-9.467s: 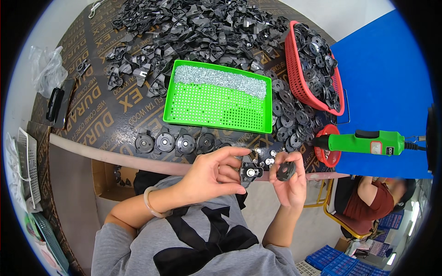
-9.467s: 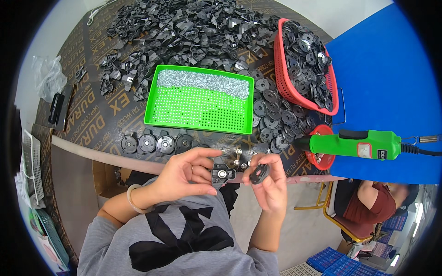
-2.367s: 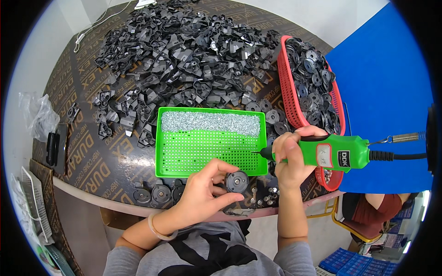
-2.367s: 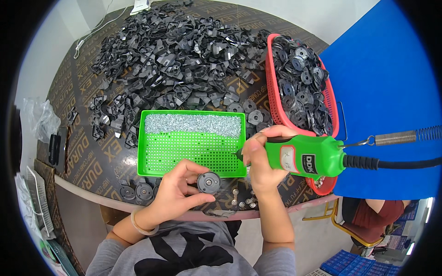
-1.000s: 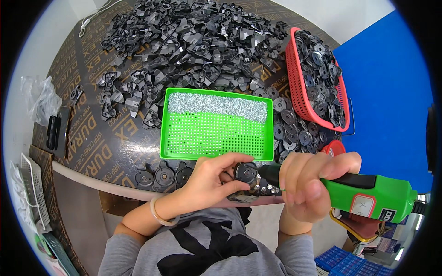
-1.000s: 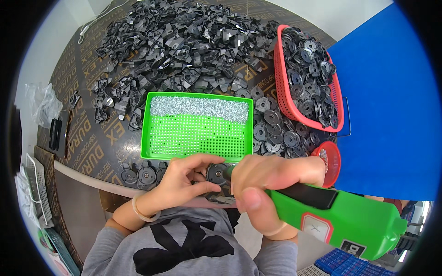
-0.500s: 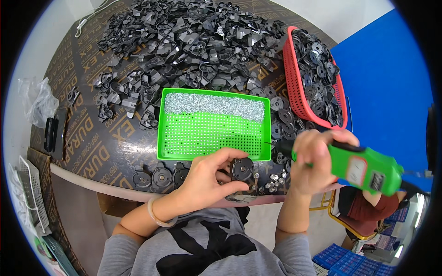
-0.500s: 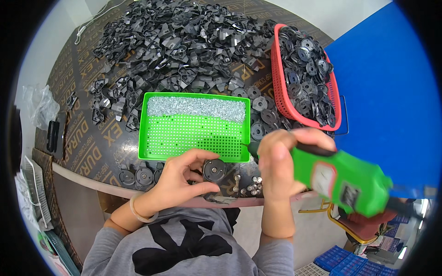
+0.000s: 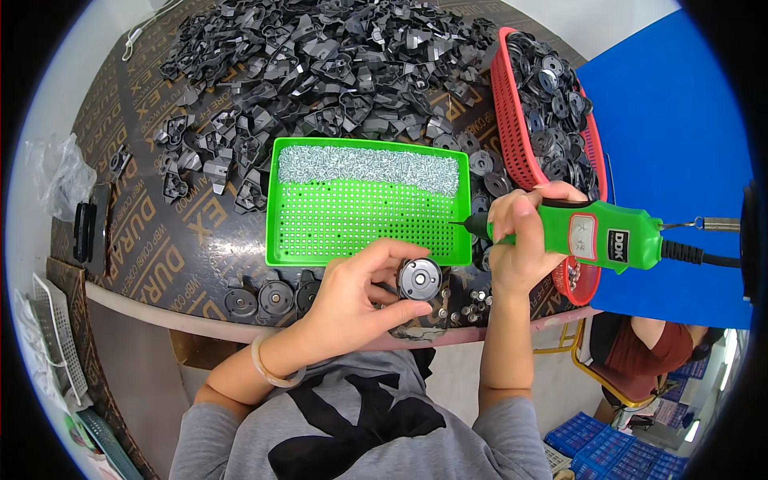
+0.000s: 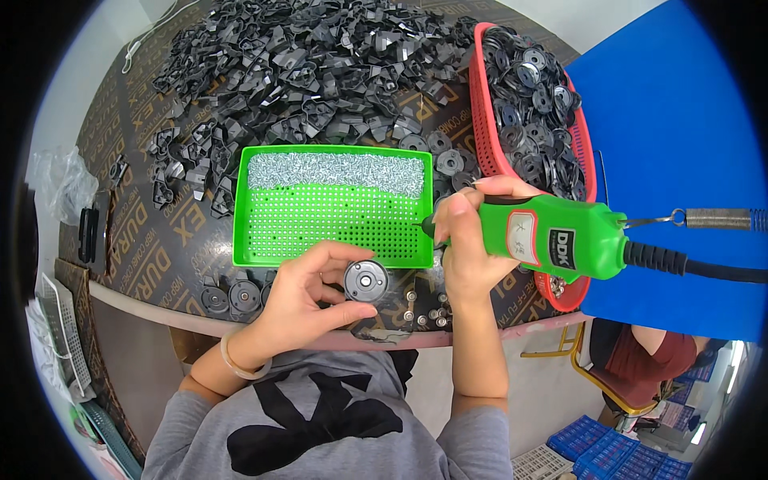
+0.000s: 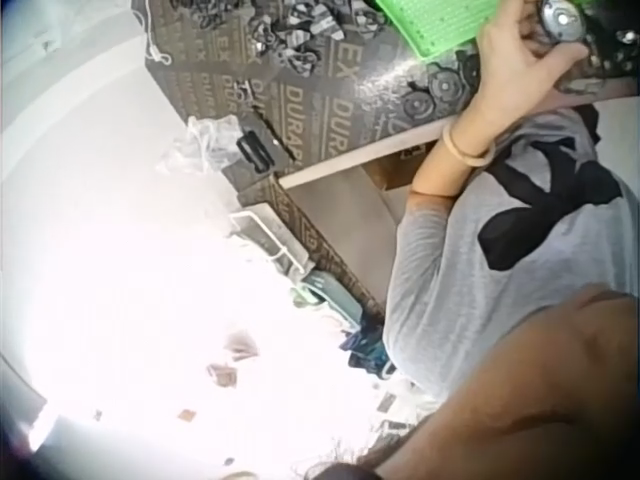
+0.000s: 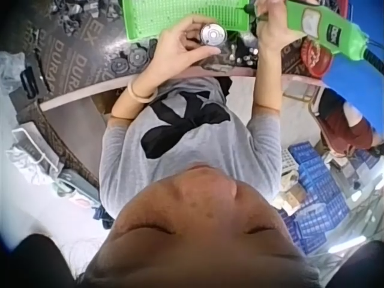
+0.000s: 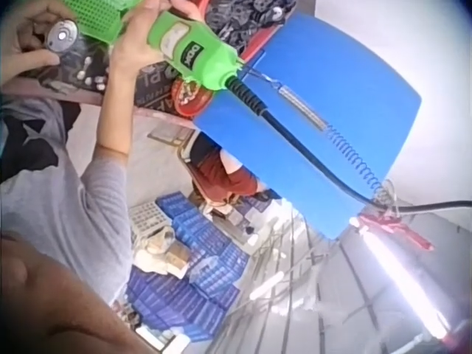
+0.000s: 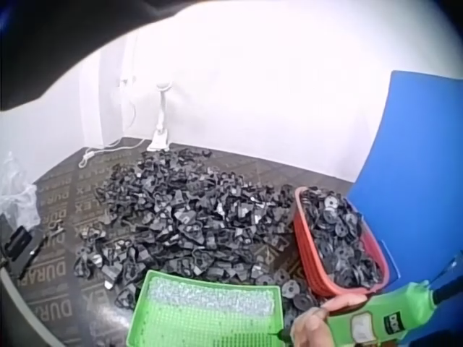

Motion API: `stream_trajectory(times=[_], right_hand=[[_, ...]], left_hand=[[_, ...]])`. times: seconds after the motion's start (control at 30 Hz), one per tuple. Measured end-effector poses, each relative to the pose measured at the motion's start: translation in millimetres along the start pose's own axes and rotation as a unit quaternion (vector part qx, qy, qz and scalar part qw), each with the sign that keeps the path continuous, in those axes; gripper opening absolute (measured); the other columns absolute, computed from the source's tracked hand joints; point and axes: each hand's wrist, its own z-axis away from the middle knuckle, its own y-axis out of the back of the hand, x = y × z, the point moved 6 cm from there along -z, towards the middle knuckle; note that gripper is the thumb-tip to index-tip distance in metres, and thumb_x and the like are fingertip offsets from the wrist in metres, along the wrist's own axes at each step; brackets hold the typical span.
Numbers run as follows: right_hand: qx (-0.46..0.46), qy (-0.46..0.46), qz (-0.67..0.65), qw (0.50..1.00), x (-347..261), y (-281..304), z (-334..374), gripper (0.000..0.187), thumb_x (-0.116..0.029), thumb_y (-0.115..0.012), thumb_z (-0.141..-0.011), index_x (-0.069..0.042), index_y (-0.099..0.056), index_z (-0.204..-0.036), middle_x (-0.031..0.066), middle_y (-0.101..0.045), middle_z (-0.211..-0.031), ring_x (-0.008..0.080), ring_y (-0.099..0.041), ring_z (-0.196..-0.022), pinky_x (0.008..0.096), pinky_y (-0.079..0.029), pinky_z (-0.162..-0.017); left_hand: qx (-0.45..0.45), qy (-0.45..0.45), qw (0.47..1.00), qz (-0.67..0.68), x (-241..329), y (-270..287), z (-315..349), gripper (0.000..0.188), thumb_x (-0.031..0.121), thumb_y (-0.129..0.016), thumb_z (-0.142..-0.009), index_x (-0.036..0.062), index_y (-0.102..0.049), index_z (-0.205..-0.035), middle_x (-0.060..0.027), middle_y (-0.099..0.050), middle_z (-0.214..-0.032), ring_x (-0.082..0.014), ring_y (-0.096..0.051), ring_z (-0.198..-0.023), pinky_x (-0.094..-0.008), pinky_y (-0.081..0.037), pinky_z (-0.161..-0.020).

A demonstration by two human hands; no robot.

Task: Assembling small plastic components by inserting screws using a power screwdriver on a factory workbench.

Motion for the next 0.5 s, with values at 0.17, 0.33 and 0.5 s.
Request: stream_trajectory(times=[0.17,0.33,0.5], right_hand=[[0.001,0.007,0.004,1.0,1,1,1,0.026,0.003,-0.057,-0.087,-0.003,-0.045,-0.11,0.0029,-0.044,-0.061,0.0123,-0.042,-0.046,0.0306,-0.038,-0.049],[-0.012,0.02,-0.048,0.999,-22,2,-3,0.025,-0.002,-0.057,-0.089,-0.006,-0.045,-0.111,0.0005,-0.043,-0.061,0.0116,-0.041,-0.047,0.0295,-0.036,-0.048],[-0.063,0.0,-0.153,0.986,-83,-16,10,0.035,-0.013,-0.068,-0.09,-0.013,-0.038,-0.11,-0.002,-0.046,-0.06,0.0115,-0.043,-0.045,0.029,-0.038,-0.046]], left_hand=[[0.006,-0.006,1.0,0.013,0,0,0,0.05,0.001,-0.079,-0.08,-0.0031,-0.055,-0.124,-0.0121,-0.069,-0.102,-0.0144,-0.068,-0.093,-0.0292,-0.061,-0.075],[-0.016,0.022,1.0,-0.006,0,0,1,0.054,-0.01,-0.077,-0.077,-0.0049,-0.054,-0.125,-0.0136,-0.065,-0.113,-0.0145,-0.065,-0.1,-0.0267,-0.06,-0.077],[-0.007,0.026,1.0,-0.003,-7,3,3,0.054,-0.013,-0.076,-0.076,-0.0047,-0.054,-0.125,-0.0119,-0.067,-0.108,-0.0093,-0.064,-0.086,-0.0223,-0.058,-0.071]])
